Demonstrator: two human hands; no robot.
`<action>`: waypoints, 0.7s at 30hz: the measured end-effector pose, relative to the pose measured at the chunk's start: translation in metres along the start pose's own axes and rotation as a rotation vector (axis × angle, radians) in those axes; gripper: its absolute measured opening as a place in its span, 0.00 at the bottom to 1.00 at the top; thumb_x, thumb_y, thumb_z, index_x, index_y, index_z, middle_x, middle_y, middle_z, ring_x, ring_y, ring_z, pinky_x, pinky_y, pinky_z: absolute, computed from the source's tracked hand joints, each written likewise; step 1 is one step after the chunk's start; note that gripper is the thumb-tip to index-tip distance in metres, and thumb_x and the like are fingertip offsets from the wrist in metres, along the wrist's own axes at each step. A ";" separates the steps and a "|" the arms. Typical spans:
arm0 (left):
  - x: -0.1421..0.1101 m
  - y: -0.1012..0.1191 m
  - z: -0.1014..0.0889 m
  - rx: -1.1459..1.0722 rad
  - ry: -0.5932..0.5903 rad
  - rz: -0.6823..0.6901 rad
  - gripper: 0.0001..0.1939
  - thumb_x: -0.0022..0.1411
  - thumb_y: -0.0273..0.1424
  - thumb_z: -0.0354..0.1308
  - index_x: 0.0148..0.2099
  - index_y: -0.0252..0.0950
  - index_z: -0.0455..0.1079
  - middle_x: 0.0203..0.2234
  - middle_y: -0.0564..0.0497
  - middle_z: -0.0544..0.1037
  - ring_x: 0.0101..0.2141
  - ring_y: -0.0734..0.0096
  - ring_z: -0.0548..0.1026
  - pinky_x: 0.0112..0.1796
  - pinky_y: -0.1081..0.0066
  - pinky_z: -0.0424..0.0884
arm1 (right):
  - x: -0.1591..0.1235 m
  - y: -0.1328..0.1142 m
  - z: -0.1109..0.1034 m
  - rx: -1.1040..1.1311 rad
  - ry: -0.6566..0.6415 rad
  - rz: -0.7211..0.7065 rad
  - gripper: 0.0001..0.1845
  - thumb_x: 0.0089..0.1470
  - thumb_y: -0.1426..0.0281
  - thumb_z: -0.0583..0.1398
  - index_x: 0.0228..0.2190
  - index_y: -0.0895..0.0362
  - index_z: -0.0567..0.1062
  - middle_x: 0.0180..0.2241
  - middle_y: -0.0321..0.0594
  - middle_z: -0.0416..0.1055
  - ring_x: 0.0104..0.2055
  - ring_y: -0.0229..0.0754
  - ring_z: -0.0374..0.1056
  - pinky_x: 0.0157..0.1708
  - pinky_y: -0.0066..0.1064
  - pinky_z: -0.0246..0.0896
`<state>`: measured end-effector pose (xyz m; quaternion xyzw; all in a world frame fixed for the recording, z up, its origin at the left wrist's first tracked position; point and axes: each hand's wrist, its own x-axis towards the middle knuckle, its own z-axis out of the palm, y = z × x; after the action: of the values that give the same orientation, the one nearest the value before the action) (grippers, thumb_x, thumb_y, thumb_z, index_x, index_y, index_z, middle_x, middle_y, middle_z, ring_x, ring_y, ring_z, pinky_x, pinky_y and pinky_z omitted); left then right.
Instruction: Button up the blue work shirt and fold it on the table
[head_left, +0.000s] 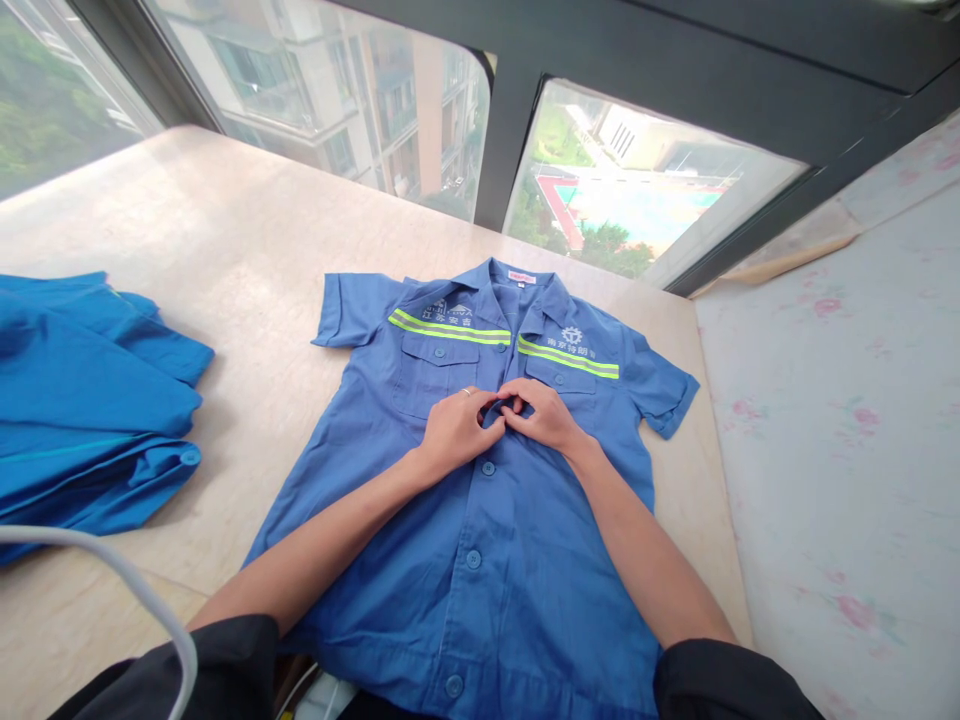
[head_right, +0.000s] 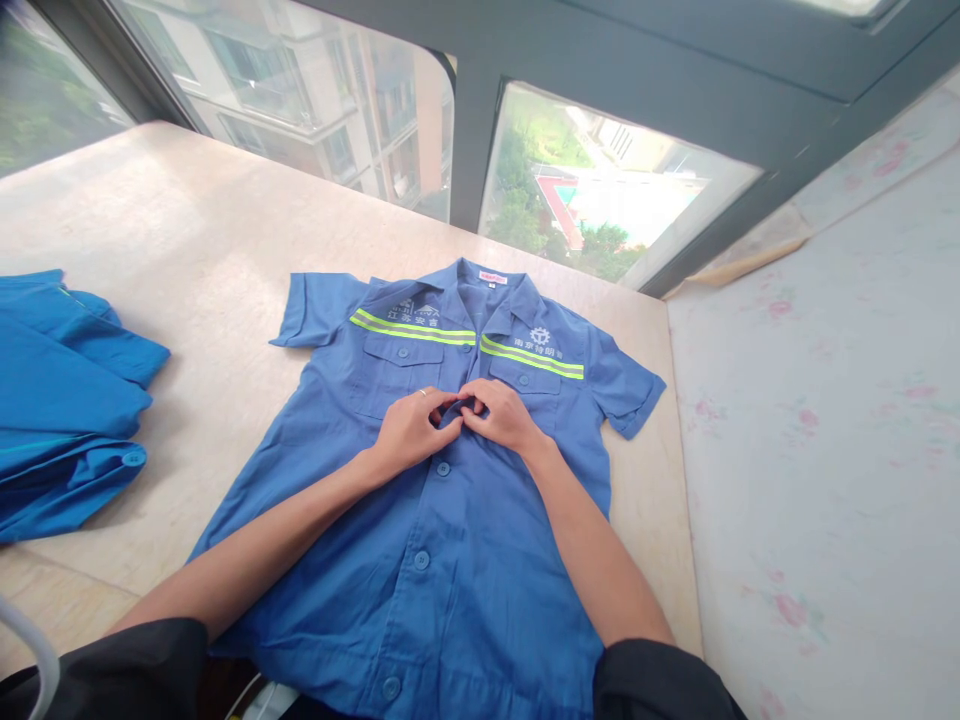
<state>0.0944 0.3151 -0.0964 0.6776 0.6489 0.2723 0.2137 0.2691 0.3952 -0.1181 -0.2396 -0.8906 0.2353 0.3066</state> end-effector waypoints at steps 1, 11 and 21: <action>-0.001 -0.001 0.001 0.014 0.007 0.012 0.16 0.59 0.34 0.59 0.49 0.40 0.76 0.31 0.52 0.78 0.31 0.69 0.74 0.31 0.72 0.63 | 0.000 0.000 0.000 -0.004 0.000 -0.006 0.09 0.53 0.75 0.59 0.38 0.56 0.73 0.36 0.39 0.76 0.27 0.36 0.68 0.37 0.33 0.65; -0.002 -0.006 0.011 0.092 0.071 0.051 0.13 0.64 0.31 0.55 0.48 0.41 0.76 0.37 0.52 0.79 0.34 0.69 0.75 0.33 0.71 0.65 | -0.001 -0.001 0.000 -0.046 -0.001 -0.057 0.10 0.55 0.76 0.59 0.40 0.55 0.73 0.37 0.39 0.76 0.27 0.36 0.68 0.37 0.33 0.64; 0.002 -0.010 0.011 0.086 0.053 0.048 0.14 0.63 0.30 0.55 0.48 0.43 0.78 0.35 0.52 0.80 0.34 0.70 0.76 0.34 0.73 0.66 | -0.002 -0.001 0.000 -0.055 -0.006 -0.041 0.09 0.56 0.75 0.58 0.40 0.55 0.73 0.37 0.40 0.77 0.28 0.37 0.68 0.37 0.33 0.64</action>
<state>0.0932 0.3181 -0.1110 0.6940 0.6491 0.2669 0.1604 0.2699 0.3937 -0.1187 -0.2290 -0.9023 0.2054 0.3021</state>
